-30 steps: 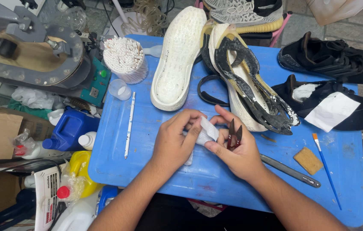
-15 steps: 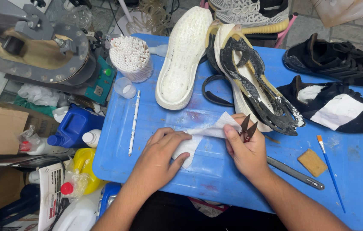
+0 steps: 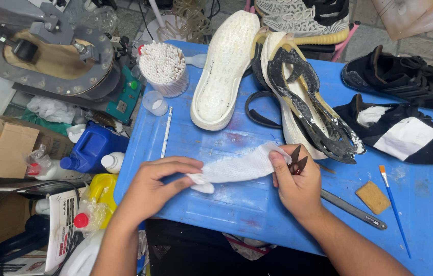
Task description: The person uses a small knife to scrape residue off a white paper towel on a blue workbench. They then pick up a white shoe sole and inspect it, turning it over in their hands. The workspace contains various cleaning supplies, cotton swabs, and other shoes.
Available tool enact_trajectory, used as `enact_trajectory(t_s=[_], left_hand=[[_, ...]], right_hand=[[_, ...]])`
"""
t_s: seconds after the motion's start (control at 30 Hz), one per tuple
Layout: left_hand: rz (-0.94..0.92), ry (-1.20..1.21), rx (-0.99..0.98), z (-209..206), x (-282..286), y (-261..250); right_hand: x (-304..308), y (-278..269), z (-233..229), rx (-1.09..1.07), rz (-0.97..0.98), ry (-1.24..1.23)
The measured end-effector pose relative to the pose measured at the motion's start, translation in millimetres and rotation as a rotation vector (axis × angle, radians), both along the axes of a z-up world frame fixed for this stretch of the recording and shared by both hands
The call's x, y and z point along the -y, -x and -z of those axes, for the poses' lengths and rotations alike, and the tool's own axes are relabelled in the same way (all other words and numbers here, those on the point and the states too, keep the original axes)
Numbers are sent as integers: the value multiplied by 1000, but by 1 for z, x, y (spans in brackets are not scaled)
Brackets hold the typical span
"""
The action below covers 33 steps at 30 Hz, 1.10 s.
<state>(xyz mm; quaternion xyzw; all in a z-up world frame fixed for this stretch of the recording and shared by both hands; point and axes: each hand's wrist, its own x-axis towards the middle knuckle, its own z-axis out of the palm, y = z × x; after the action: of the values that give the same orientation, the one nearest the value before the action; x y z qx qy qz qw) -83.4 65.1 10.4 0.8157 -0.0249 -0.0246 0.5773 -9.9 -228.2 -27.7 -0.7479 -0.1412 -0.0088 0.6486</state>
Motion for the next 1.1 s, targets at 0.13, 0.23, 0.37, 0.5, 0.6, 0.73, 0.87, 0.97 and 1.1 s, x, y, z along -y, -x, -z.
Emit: enact_trajectory(t_s=[0.13,0.23,0.37,0.5,0.6,0.73,0.87,0.97,1.1], left_hand=[[-124,578,-5,20,-46,19],[-305,825,22,27,-67,32],[-312,849,109,33,-77,37],[-362,890,204,32,-80,37],[-306,982,302,31,-78,35],[-266,918,265,23,-65,26],[-78,1089,200,12,-47,12],[-50,1015,126,14,-23,-2],[7,706,69,24,31,-20]], right_hand=[[-4,-2,-5,-42,62,52],[-6,-4,-7,-71,57,27],[-8,-3,-7,-97,69,96],[-6,-4,-7,-129,40,50],[-5,-5,-6,-174,34,63],[-3,-5,-3,-202,-34,31],[-3,-7,1,-272,-74,-49],[-1,-10,2,-400,-117,-62],[0,-11,-1,-652,-212,-121]])
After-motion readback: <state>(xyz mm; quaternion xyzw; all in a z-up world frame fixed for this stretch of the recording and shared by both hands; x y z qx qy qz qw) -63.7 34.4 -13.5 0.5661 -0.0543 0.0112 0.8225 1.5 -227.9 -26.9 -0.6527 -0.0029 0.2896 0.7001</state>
